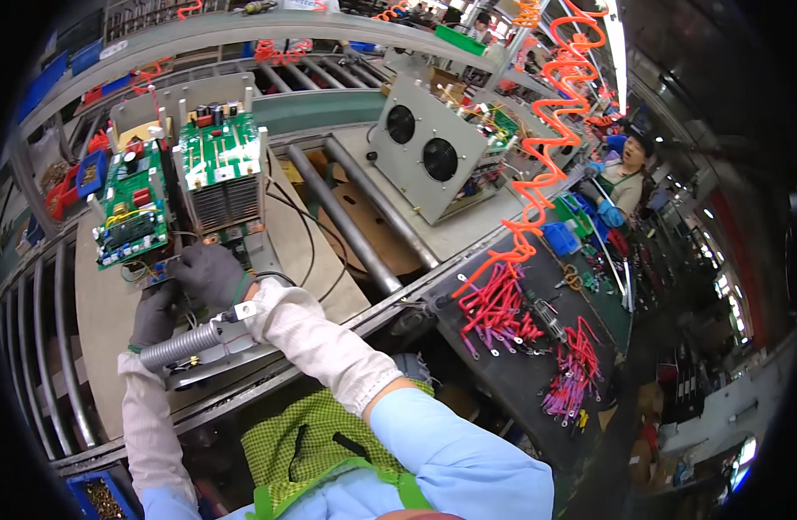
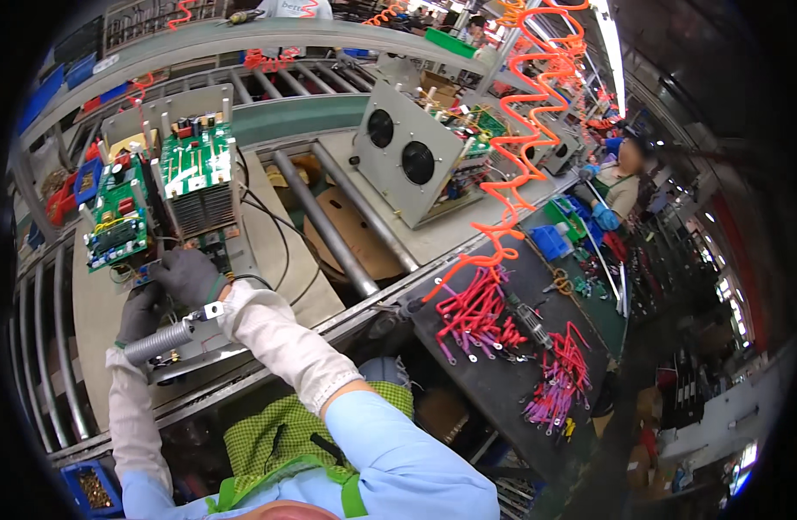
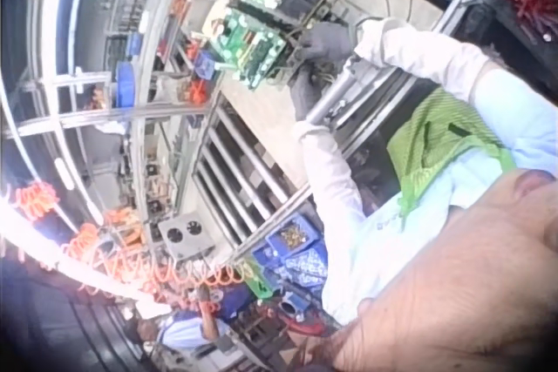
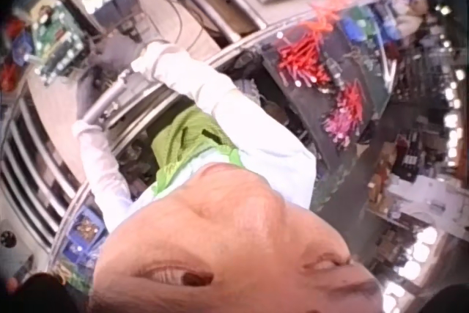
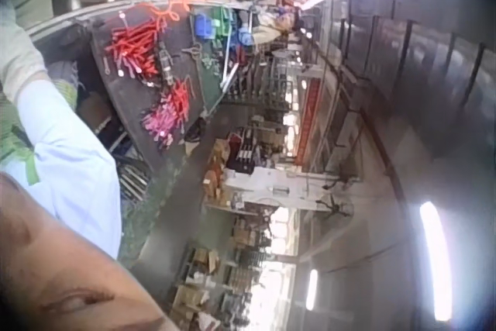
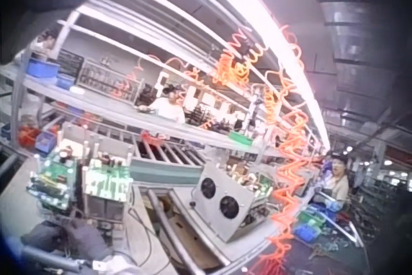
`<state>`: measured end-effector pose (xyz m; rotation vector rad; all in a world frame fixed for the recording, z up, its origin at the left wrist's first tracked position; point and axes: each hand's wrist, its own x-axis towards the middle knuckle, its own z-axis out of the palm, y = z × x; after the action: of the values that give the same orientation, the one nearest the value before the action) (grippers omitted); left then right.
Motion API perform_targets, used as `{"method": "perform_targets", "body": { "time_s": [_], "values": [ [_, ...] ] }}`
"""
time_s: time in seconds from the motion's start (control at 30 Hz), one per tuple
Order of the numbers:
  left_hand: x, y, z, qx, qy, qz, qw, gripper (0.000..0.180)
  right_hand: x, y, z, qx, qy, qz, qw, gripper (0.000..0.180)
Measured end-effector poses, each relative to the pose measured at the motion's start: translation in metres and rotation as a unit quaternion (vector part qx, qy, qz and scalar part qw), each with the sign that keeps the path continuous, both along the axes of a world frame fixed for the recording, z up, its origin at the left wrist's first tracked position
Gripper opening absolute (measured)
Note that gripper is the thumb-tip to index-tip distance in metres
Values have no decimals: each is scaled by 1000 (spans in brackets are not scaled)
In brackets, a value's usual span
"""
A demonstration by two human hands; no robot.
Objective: The person assembles electronic components on a circuit board using a soldering iron and pliers. They connect wires to the board, secure components, and manipulate small parts within a metal chassis.
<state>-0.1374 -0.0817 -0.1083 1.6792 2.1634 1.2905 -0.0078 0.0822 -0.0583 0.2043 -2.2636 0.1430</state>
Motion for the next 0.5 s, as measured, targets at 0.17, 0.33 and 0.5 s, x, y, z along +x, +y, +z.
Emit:
{"method": "perform_targets", "body": {
  "time_s": [0.17,0.33,0.5],
  "values": [
    [-4,0,1,16,59,-8,998,22,2,-6,5,3,31,-8,999,21],
    [21,3,32,-30,-15,9,999,17,4,-5,5,-4,27,-6,1000,21],
    [15,3,29,-72,-12,32,997,15,2,-5,4,-6,22,-13,1000,22]
  ]
}}
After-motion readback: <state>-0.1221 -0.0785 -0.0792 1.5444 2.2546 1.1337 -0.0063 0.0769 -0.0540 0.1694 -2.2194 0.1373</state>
